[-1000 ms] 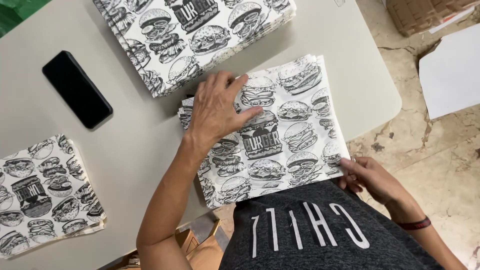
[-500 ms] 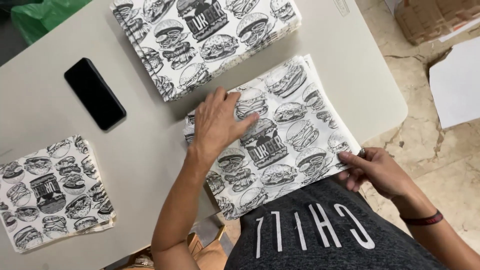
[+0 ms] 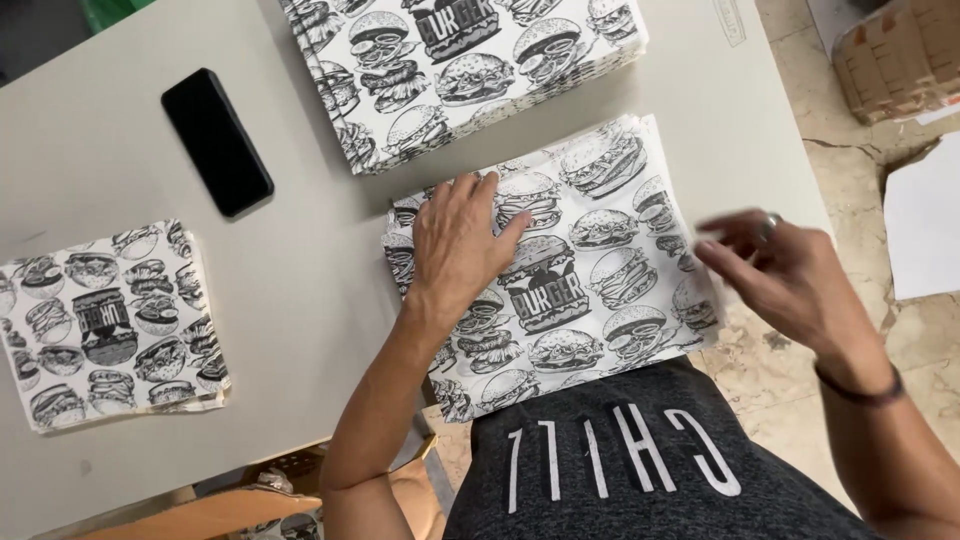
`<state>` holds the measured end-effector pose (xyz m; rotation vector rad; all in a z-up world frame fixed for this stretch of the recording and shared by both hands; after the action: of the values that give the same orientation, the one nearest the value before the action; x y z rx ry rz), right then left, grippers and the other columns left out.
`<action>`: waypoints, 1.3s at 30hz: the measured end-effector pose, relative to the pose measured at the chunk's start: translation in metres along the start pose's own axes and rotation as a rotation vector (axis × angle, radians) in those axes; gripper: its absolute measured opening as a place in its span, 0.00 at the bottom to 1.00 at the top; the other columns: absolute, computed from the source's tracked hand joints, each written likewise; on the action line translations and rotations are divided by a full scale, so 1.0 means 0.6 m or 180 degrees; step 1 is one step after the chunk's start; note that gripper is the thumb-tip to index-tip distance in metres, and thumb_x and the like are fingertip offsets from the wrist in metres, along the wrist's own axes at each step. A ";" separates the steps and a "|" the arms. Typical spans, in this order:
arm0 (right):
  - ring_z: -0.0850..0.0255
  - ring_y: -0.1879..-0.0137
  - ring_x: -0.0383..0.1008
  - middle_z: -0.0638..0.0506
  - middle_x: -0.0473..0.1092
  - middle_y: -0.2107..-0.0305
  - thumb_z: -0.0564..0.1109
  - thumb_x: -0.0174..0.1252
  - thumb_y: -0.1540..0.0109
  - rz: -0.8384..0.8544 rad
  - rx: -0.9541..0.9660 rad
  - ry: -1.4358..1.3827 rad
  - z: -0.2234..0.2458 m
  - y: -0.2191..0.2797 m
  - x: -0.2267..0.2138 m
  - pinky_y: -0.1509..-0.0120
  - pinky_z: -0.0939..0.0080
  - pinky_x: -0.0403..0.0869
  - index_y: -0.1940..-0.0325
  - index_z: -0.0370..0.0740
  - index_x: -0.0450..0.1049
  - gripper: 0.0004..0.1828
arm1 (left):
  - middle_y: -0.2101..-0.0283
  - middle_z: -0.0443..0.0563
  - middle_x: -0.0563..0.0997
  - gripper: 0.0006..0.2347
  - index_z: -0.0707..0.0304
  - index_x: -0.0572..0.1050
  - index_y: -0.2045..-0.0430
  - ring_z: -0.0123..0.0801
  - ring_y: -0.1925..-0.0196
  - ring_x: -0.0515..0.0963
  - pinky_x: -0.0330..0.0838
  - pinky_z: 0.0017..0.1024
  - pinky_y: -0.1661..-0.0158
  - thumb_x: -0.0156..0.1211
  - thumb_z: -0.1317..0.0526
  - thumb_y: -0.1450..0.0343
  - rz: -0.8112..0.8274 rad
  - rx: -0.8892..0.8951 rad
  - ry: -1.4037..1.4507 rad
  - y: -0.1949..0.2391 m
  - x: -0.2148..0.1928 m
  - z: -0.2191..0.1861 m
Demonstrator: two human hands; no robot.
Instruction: Folding and stacking printed paper burger wrappers on a table
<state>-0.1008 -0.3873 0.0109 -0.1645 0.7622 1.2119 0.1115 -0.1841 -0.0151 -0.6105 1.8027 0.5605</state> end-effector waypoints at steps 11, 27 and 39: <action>0.52 0.64 0.73 0.39 0.70 0.56 0.61 0.55 0.32 -0.0222 -0.0096 0.0561 0.052 -0.154 0.030 0.64 0.53 0.74 0.35 0.29 0.71 0.34 | 0.48 0.60 0.75 0.30 0.62 0.73 0.41 0.49 0.48 0.73 0.65 0.53 0.48 0.54 0.37 0.29 0.0543 -0.0466 0.0076 -0.003 0.007 0.036; 0.43 0.51 0.75 0.33 0.72 0.55 0.48 0.71 0.37 -0.0241 0.0245 -0.0321 0.044 -0.165 0.026 0.45 0.44 0.72 0.34 0.25 0.69 0.34 | 0.56 0.59 0.74 0.24 0.60 0.76 0.49 0.51 0.50 0.77 0.65 0.49 0.50 0.56 0.43 0.31 0.0562 -0.0390 0.0588 -0.010 -0.003 0.031; 0.50 0.44 0.72 0.46 0.75 0.45 0.63 0.52 0.32 0.0039 -0.2768 0.1898 0.202 -0.185 0.111 0.42 0.51 0.64 0.38 0.44 0.77 0.27 | 0.47 0.60 0.74 0.28 0.60 0.73 0.43 0.47 0.45 0.71 0.61 0.54 0.43 0.52 0.42 0.33 0.0789 -0.0571 0.0393 -0.013 -0.008 0.018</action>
<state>0.0604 -0.3161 0.0300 -1.2795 0.6861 1.4587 0.1251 -0.1825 -0.0144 -0.5550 1.9731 0.8761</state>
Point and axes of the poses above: each hand's wrist, its own y-axis away from the middle knuckle, its own x-axis out of the palm, z = x × y, the point moved 9 cm from there along -y, towards the middle knuckle
